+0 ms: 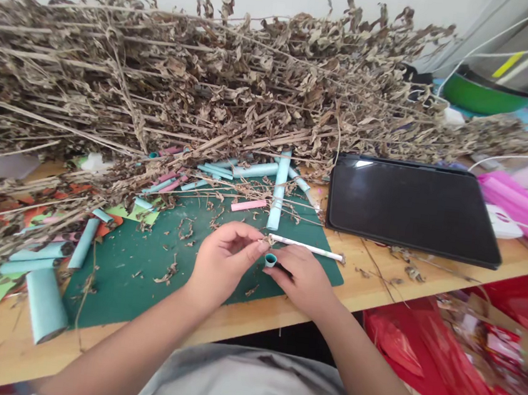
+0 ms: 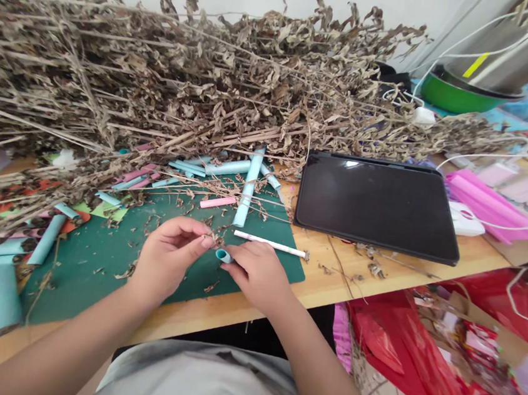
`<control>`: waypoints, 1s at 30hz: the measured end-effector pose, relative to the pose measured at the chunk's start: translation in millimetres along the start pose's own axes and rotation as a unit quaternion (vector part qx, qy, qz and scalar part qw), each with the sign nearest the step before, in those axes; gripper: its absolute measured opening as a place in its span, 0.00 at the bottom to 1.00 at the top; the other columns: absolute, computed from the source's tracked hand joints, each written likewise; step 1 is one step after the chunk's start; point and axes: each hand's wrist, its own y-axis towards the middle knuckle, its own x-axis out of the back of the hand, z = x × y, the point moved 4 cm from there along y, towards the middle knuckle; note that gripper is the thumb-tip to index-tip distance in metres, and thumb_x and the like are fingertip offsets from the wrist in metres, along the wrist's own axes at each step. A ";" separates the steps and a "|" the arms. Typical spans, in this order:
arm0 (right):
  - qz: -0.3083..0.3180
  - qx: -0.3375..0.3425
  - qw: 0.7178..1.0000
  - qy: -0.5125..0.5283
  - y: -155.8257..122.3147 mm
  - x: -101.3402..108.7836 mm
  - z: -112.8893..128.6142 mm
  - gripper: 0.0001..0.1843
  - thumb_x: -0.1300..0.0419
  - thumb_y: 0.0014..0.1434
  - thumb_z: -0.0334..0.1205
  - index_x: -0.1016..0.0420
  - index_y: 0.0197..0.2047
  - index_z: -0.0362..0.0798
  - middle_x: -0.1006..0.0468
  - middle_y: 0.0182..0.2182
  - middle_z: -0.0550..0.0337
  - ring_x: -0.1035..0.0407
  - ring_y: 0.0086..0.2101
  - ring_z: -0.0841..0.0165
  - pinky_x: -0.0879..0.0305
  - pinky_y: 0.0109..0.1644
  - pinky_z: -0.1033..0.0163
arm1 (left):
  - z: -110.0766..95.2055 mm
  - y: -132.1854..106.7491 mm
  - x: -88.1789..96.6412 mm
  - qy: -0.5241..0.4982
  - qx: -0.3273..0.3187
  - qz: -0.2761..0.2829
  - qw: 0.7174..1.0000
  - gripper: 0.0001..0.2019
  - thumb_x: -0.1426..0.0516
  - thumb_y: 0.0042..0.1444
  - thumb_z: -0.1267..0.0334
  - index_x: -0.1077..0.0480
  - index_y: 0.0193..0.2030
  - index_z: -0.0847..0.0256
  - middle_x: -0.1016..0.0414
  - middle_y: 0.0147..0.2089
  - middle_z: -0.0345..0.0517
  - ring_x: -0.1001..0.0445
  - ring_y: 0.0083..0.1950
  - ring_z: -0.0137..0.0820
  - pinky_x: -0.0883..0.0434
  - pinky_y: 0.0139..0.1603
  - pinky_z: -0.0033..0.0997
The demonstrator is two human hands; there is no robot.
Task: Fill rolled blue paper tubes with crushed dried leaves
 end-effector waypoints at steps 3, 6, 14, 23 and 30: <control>-0.005 -0.008 1.000 0.004 0.2 -1.0 1.0 0.08 0.47 0.56 0.38 0.30 0.38 0.48 0.26 0.29 0.58 0.34 0.32 0.67 0.40 0.37 0.62 | 1.0 0.1 -1.5 -0.079 0.030 0.004 0.996 0.08 0.39 0.41 0.66 0.34 0.25 0.63 0.29 0.23 0.37 0.30 0.25 0.23 0.30 0.28 0.21; 0.002 -0.021 1.000 0.007 2.6 -4.4 2.6 0.08 0.47 0.55 0.38 0.30 0.38 0.48 0.26 0.30 0.58 0.34 0.33 0.66 0.39 0.38 0.61 | -3.4 8.1 2.8 -0.094 0.026 0.016 0.995 0.09 0.38 0.40 0.66 0.34 0.25 0.64 0.29 0.22 0.37 0.29 0.24 0.23 0.30 0.27 0.22; 0.037 -0.034 0.999 0.003 22.1 -14.3 19.4 0.09 0.46 0.55 0.37 0.30 0.40 0.48 0.26 0.31 0.58 0.33 0.33 0.67 0.38 0.36 0.64 | -36.0 27.7 43.3 -0.024 0.003 0.086 0.996 0.07 0.38 0.41 0.69 0.33 0.26 0.64 0.28 0.23 0.38 0.28 0.25 0.23 0.30 0.28 0.21; 0.113 0.175 0.978 0.007 67.4 -54.2 57.6 0.09 0.47 0.55 0.38 0.30 0.39 0.47 0.25 0.33 0.57 0.32 0.35 0.67 0.38 0.38 0.63 | -43.7 9.1 74.7 -0.001 -0.036 0.030 0.999 0.08 0.38 0.41 0.68 0.35 0.26 0.64 0.29 0.24 0.37 0.29 0.25 0.24 0.31 0.26 0.22; 0.142 0.192 0.971 0.029 74.4 -60.0 52.8 0.07 0.45 0.53 0.36 0.29 0.36 0.47 0.25 0.32 0.58 0.31 0.34 0.67 0.37 0.36 0.64 | -43.9 10.8 97.1 -0.004 -0.141 0.095 0.985 0.06 0.41 0.44 0.71 0.35 0.28 0.62 0.31 0.26 0.38 0.27 0.28 0.27 0.28 0.32 0.31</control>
